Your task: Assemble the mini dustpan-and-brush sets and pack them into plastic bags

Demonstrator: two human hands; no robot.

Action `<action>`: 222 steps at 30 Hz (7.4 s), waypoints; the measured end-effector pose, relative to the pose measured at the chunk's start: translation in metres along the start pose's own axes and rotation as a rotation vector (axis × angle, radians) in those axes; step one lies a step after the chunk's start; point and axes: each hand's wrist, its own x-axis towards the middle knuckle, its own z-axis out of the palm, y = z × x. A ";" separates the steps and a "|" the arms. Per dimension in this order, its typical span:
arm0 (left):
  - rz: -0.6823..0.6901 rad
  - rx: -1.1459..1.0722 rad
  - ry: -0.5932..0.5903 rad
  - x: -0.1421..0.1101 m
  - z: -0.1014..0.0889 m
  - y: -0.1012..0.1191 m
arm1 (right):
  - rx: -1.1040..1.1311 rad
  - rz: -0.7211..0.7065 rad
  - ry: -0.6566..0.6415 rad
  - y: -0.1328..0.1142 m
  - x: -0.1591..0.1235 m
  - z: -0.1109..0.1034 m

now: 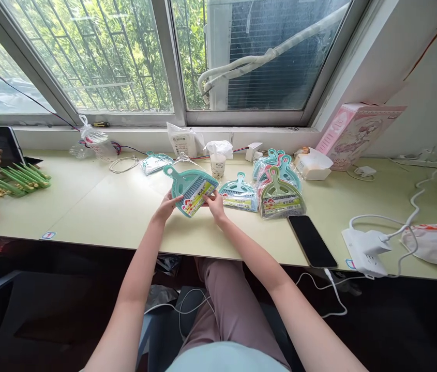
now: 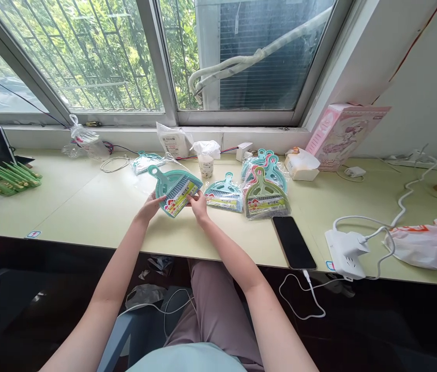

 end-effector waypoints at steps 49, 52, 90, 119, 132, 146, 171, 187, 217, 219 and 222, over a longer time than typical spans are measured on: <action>0.601 1.007 0.062 -0.023 0.084 -0.017 | 0.009 -0.115 0.290 -0.006 0.003 -0.006; 0.581 0.980 0.017 -0.031 0.082 -0.023 | 0.020 -0.120 0.296 -0.008 0.002 -0.005; 0.198 -0.141 0.129 0.018 0.098 -0.020 | 0.102 -0.139 0.304 -0.021 0.007 -0.013; 0.071 -0.056 0.155 0.008 -0.023 0.008 | -1.087 -0.636 -0.068 -0.037 -0.010 -0.013; -0.190 0.089 -0.075 -0.001 -0.027 -0.005 | -1.199 -0.832 -0.064 -0.047 -0.003 -0.027; -0.127 -0.113 0.118 -0.003 -0.037 -0.003 | -1.349 -0.885 -0.350 -0.045 0.001 -0.033; -0.220 0.139 -0.183 -0.009 -0.017 -0.002 | -1.171 -0.624 0.028 -0.028 0.001 -0.024; -0.206 0.151 -0.166 -0.014 -0.018 0.005 | -0.344 -0.063 -0.068 -0.032 -0.002 -0.011; -0.104 0.204 -0.069 -0.044 0.065 -0.001 | -0.651 -0.165 -0.034 -0.084 -0.040 -0.100; -0.146 0.194 -0.141 -0.045 0.086 -0.014 | -0.827 -0.173 0.047 -0.088 -0.052 -0.124; -0.199 0.187 -0.091 -0.034 0.117 -0.037 | -1.120 -0.197 0.173 -0.090 -0.057 -0.143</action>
